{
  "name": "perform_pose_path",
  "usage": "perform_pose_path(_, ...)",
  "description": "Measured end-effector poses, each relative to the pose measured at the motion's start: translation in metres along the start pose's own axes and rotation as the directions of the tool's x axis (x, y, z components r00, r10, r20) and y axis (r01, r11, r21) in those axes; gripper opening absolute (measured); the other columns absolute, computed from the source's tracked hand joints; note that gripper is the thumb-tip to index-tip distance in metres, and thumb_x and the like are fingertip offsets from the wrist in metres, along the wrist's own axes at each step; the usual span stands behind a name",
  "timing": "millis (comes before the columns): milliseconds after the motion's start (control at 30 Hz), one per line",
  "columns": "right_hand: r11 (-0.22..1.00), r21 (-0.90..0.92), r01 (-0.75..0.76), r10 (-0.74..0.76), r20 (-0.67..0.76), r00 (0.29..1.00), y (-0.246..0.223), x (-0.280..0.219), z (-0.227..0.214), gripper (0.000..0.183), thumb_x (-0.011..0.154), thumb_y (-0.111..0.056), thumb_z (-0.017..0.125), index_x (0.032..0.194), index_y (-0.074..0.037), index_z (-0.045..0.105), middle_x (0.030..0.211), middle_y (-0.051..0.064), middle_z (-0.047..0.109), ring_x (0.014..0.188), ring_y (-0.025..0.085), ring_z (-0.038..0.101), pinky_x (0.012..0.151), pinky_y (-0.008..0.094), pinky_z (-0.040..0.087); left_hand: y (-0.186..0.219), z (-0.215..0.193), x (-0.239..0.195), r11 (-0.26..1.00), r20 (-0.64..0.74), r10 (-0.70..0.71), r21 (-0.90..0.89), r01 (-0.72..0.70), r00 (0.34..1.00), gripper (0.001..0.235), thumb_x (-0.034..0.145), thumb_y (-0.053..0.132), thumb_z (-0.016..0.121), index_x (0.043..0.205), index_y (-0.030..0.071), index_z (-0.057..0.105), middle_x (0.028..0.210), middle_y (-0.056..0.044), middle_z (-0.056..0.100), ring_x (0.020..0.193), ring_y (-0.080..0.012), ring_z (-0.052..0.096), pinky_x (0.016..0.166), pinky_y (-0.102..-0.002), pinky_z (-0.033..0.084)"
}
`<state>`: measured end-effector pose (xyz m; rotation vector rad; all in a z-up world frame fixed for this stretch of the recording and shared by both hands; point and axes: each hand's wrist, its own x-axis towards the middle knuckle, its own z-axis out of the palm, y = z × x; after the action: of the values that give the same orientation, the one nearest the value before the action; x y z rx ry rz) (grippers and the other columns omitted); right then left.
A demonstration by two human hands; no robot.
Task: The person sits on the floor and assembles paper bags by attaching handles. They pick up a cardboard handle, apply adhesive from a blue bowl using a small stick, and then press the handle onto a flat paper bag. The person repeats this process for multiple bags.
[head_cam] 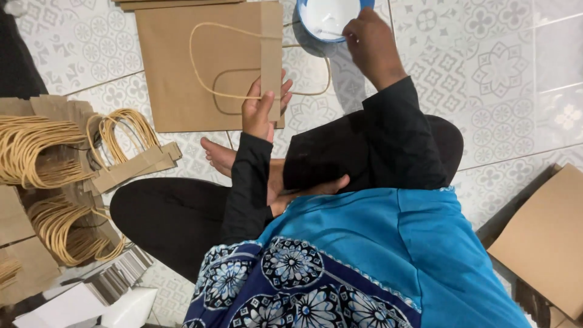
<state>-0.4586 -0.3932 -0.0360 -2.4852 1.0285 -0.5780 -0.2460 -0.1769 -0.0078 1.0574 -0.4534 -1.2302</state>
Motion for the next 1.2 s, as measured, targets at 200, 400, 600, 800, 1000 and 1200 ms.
perform_pose_path(200,0.992,0.111,-0.060,0.047,0.116,0.992,-0.003,0.002,-0.012,0.004,0.097,-0.003,0.076,0.095,-0.004,0.079,0.091,0.013,0.069,0.080,0.029,0.066,0.068,0.039,0.052,-0.007,0.024,0.022,0.999,-0.011,0.012,0.040,-0.011,1.000,0.061,0.101,0.033,0.068,0.149,0.000,0.048,0.146,-0.024,0.059,0.131,-0.0454,0.064,0.110,-0.051,0.054)
perform_pose_path(400,0.969,0.209,-0.136,0.106,0.150,0.983,0.004,0.001,-0.018,0.012,0.097,-0.004,0.071,0.090,-0.004,0.080,0.089,0.008,0.076,0.079,0.025,0.068,0.070,0.037,0.053,-0.027,0.031,0.041,1.000,-0.081,0.026,-0.012,-0.027,0.996,0.049,0.104,0.021,0.062,0.145,-0.002,0.050,0.133,-0.018,0.064,0.126,-0.0450,0.067,0.110,-0.052,0.055)
perform_pose_path(600,0.951,0.242,-0.190,0.135,0.229,0.964,0.006,0.001,-0.027,0.010,0.103,-0.006,0.072,0.094,-0.004,0.077,0.091,0.010,0.073,0.081,0.025,0.068,0.069,0.036,0.052,-0.032,0.051,0.108,0.964,-0.393,-0.149,-0.264,0.044,0.907,0.076,0.090,0.021,0.067,0.158,0.000,0.040,0.151,-0.016,0.051,0.128,-0.0284,0.056,0.106,-0.051,0.054)
perform_pose_path(800,0.909,0.181,-0.376,0.291,0.372,0.881,-0.006,0.005,-0.056,0.015,0.093,-0.009,0.082,0.108,-0.008,0.080,0.085,0.013,0.076,0.070,0.025,0.071,0.066,0.038,0.055,-0.029,0.072,0.133,0.965,-0.352,-0.212,-0.222,0.139,0.912,0.081,0.084,0.030,0.069,0.157,0.010,0.041,0.166,-0.012,0.038,0.142,-0.0329,0.047,0.107,-0.054,0.053)
perform_pose_path(1000,0.986,-0.019,-0.167,0.168,0.218,0.961,0.036,-0.007,-0.038,0.015,0.092,-0.004,0.069,0.094,-0.013,0.081,0.081,0.005,0.069,0.069,0.024,0.064,0.062,0.040,0.050,-0.052,0.090,0.138,0.971,-0.292,-0.205,-0.177,0.158,0.934,0.081,0.084,0.031,0.070,0.155,0.005,0.042,0.165,-0.016,0.038,0.142,-0.0340,0.048,0.103,-0.055,0.058)
perform_pose_path(1200,0.951,0.118,-0.284,0.265,0.154,0.952,0.040,-0.017,-0.053,0.010,0.101,-0.008,0.073,0.093,-0.010,0.078,0.094,0.008,0.057,0.078,0.023,0.058,0.066,0.036,0.050,-0.090,0.073,0.143,0.972,-0.102,-0.069,-0.231,0.044,0.992,0.051,0.099,0.026,0.068,0.145,0.007,0.056,0.133,-0.015,0.065,0.119,-0.0291,0.062,0.104,-0.060,0.058)
